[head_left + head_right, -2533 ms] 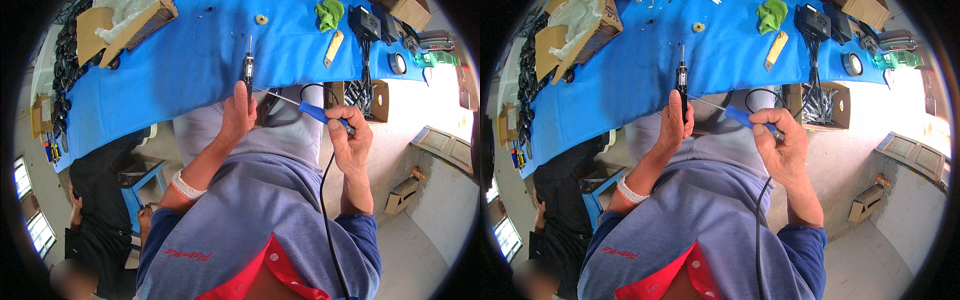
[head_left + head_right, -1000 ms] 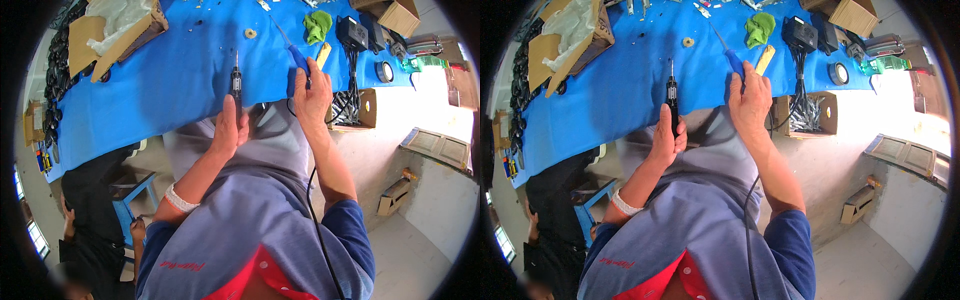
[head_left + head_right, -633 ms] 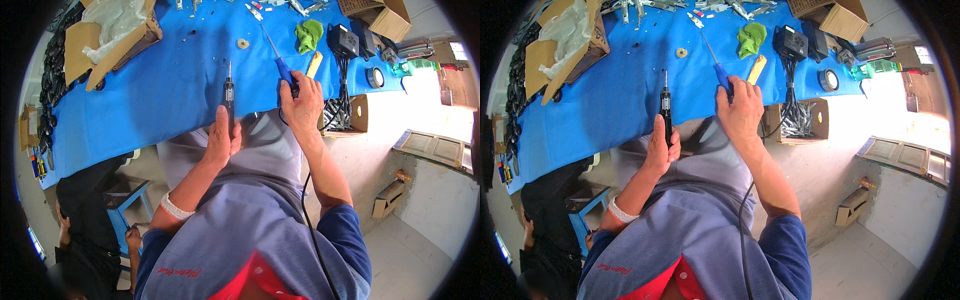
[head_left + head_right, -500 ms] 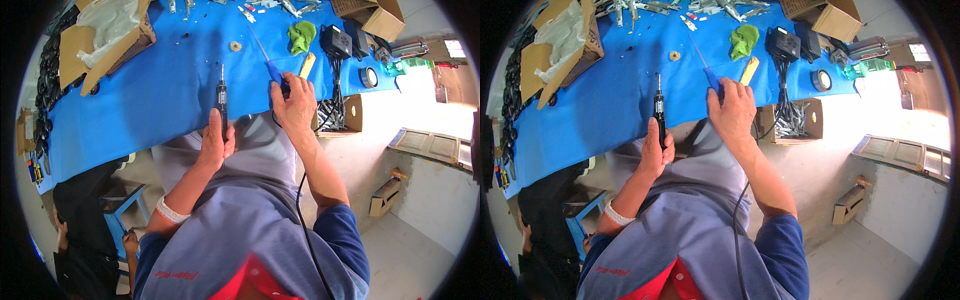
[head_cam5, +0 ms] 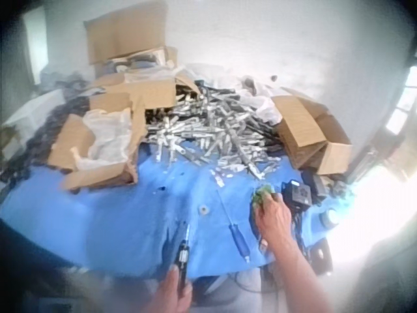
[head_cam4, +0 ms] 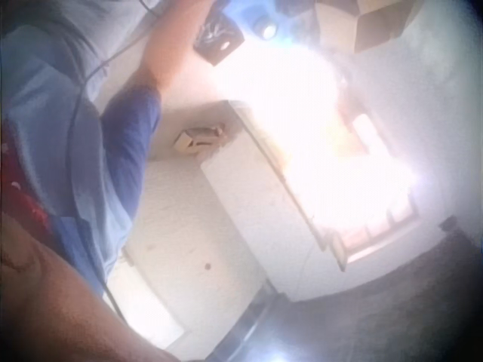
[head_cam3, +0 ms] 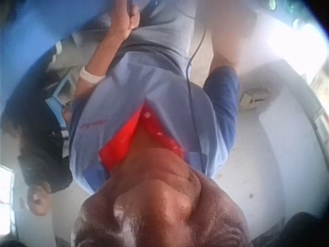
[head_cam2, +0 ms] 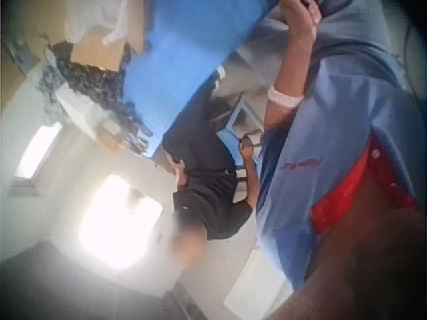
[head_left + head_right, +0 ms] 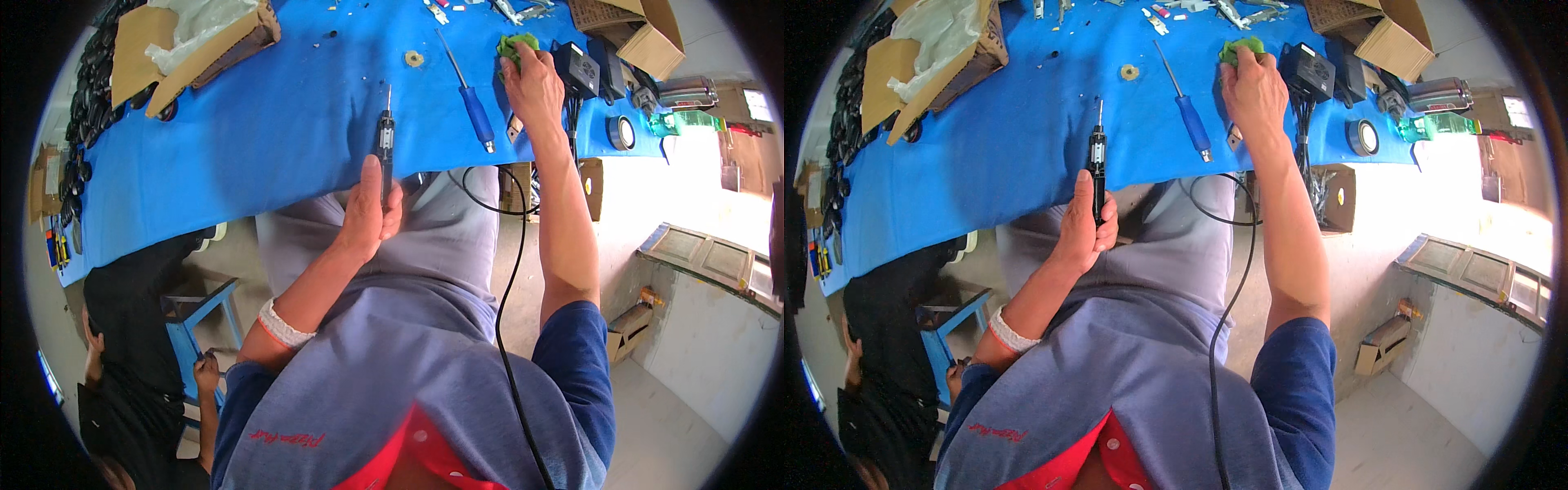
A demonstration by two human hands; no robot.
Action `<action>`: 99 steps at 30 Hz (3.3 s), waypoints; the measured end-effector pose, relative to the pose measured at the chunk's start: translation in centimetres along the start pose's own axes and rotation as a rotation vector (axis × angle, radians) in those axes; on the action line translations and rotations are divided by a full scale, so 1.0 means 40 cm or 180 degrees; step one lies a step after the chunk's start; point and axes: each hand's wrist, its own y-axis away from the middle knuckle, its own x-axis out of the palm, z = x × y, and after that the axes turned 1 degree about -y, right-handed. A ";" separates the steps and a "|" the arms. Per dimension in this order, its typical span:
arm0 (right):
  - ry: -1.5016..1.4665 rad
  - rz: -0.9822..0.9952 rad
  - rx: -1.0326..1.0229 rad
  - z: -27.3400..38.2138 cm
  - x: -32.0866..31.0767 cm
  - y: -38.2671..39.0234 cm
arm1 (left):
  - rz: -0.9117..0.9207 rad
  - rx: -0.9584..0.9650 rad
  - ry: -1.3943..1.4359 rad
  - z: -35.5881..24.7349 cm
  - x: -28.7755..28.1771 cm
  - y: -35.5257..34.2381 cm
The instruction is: The person uses a screwdriver to work on a small motor component on a blue workbench, then wipes parts of the component with a green cloth.
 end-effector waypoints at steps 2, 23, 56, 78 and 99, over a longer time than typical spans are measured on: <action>0.0028 0.0005 -0.0016 -0.017 0.008 -0.003 | -0.0010 0.0037 0.0005 0.001 0.002 0.001; -0.2632 0.1230 -0.0199 0.329 -0.085 0.220 | -0.0003 -0.0229 0.0164 0.000 -0.011 -0.006; -0.2143 0.1029 -0.0667 0.353 -0.085 0.222 | 0.0681 -0.0629 0.1125 0.023 -0.001 -0.011; -0.2235 0.1465 -0.0531 0.368 -0.109 0.231 | 0.0275 -0.0205 0.0859 0.021 -0.007 -0.011; -0.2223 0.1032 -0.0494 0.387 -0.055 0.208 | -0.0302 -0.0265 0.0697 0.010 0.000 -0.021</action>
